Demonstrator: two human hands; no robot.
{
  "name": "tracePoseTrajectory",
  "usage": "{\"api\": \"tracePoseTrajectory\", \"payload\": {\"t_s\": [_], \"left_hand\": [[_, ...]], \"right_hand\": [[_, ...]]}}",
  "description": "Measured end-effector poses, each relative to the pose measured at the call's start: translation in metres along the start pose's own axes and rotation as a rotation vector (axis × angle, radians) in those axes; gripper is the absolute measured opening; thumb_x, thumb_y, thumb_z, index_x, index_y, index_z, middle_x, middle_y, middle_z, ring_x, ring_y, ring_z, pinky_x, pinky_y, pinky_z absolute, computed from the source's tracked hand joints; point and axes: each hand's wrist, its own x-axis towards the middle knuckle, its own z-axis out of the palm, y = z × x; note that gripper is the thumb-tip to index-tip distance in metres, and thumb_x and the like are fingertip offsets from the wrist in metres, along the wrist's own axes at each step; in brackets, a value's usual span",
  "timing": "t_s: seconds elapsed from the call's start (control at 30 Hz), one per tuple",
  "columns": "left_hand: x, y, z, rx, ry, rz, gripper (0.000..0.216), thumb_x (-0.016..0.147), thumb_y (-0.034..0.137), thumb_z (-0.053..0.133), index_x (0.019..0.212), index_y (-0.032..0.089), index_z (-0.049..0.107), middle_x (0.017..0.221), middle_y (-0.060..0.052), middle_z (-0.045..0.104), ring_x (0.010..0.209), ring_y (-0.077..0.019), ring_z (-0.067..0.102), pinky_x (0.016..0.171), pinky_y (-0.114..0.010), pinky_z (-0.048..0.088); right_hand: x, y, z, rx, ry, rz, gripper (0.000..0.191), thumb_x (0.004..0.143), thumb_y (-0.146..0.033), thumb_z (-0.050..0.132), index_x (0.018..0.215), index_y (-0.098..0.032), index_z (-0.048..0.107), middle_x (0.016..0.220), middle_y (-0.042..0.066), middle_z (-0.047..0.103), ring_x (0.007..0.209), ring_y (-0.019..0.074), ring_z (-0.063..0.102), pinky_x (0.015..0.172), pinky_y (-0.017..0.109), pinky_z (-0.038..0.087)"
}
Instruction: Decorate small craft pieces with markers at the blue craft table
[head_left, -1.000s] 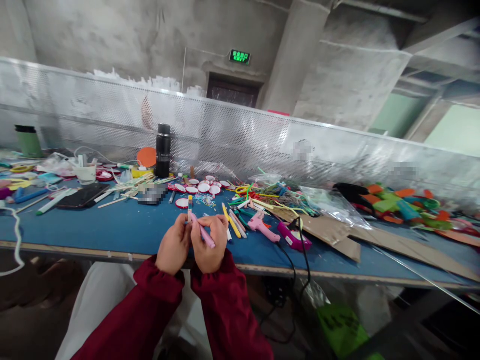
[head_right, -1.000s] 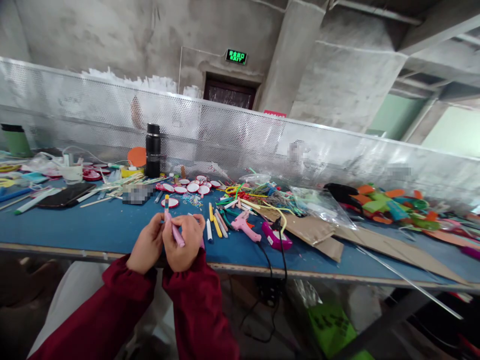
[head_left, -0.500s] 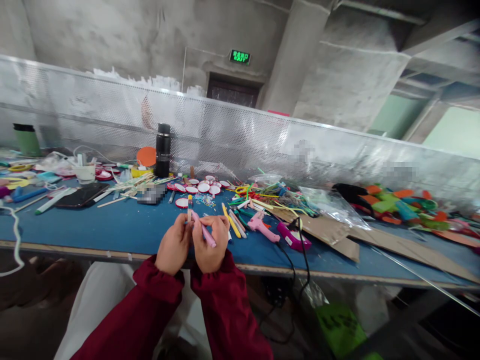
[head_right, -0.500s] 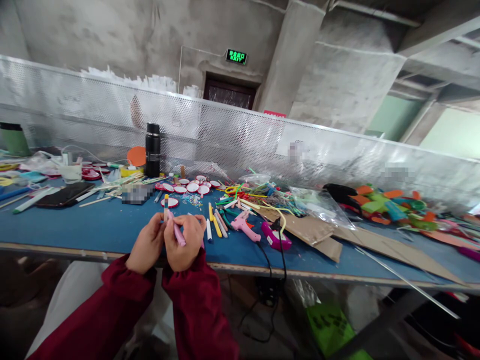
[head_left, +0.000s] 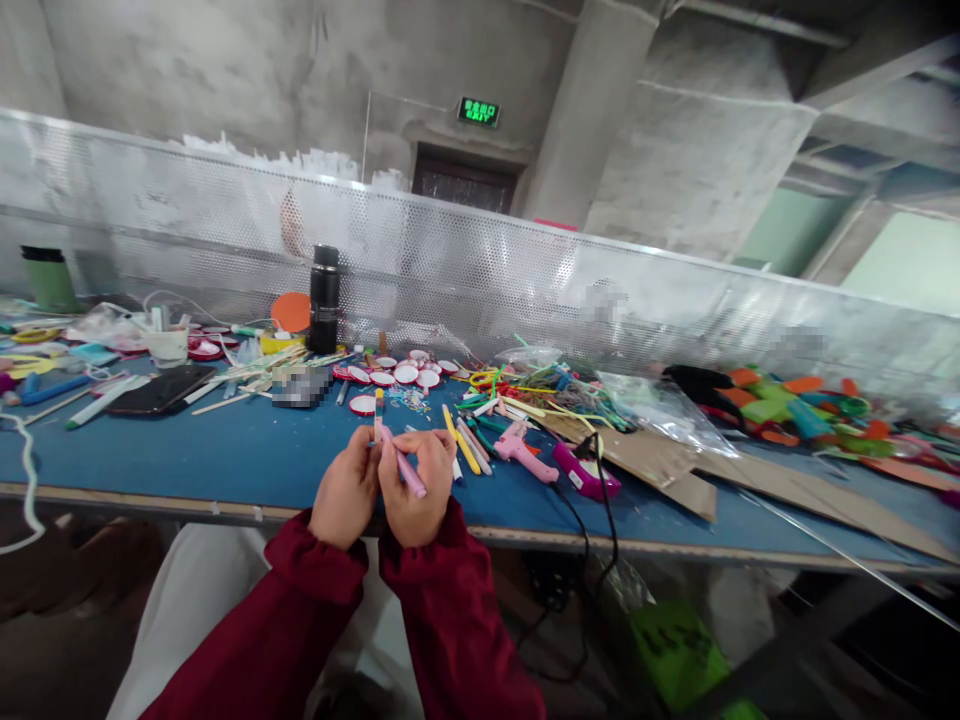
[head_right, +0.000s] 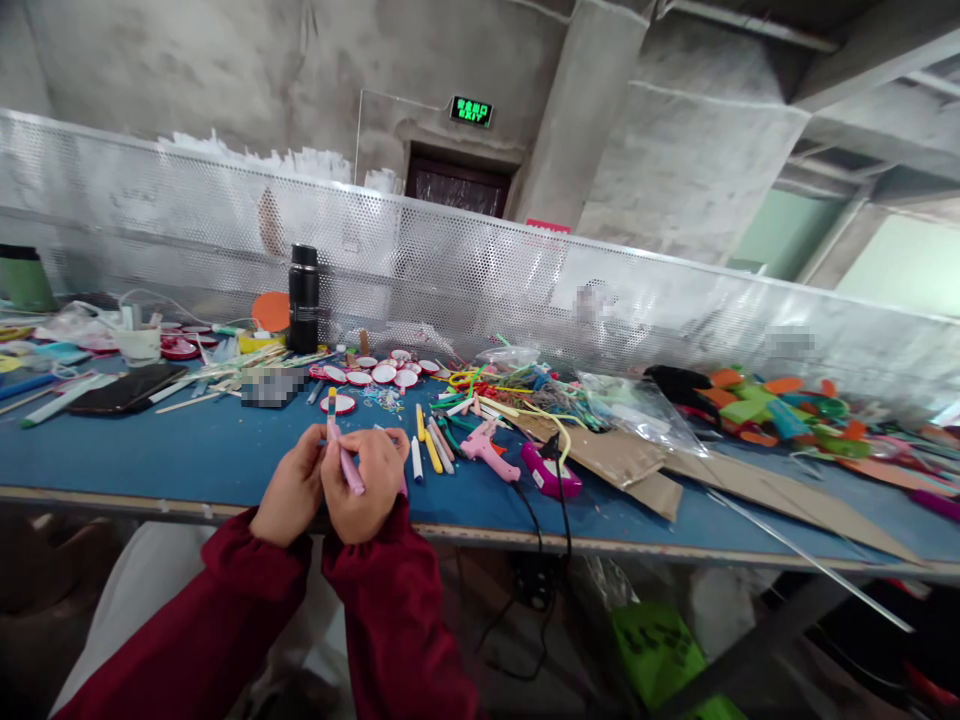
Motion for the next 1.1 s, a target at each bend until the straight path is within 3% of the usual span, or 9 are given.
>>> {"api": "tracePoseTrajectory", "payload": {"t_s": [0.53,1.1], "left_hand": [[0.0002,-0.0002,0.0009,0.020,-0.010,-0.045,0.024,0.092,0.041,0.036,0.096,0.022,0.050,0.066,0.002,0.056,0.069,-0.0167,0.057,0.067,-0.027,0.043],[0.0008,0.0000,0.0006,0.033,-0.006,-0.015,0.023,0.091,0.040,0.038,0.096,0.022,0.052,0.073,0.000,0.062,0.069,-0.0159,0.058,0.066,-0.026,0.043]], "right_hand": [[-0.0006,0.0019,0.0022,-0.020,0.061,-0.030,0.008,0.084,-0.021,0.056,0.077,-0.020,0.053,0.073,-0.001,0.062,0.071,0.0127,0.058,0.088,0.036,0.037],[0.0001,0.0017,0.0017,0.001,0.063,-0.045,0.010,0.084,-0.020,0.056,0.076,-0.020,0.051,0.071,-0.002,0.061,0.070,0.0123,0.056,0.088,0.036,0.038]]}}
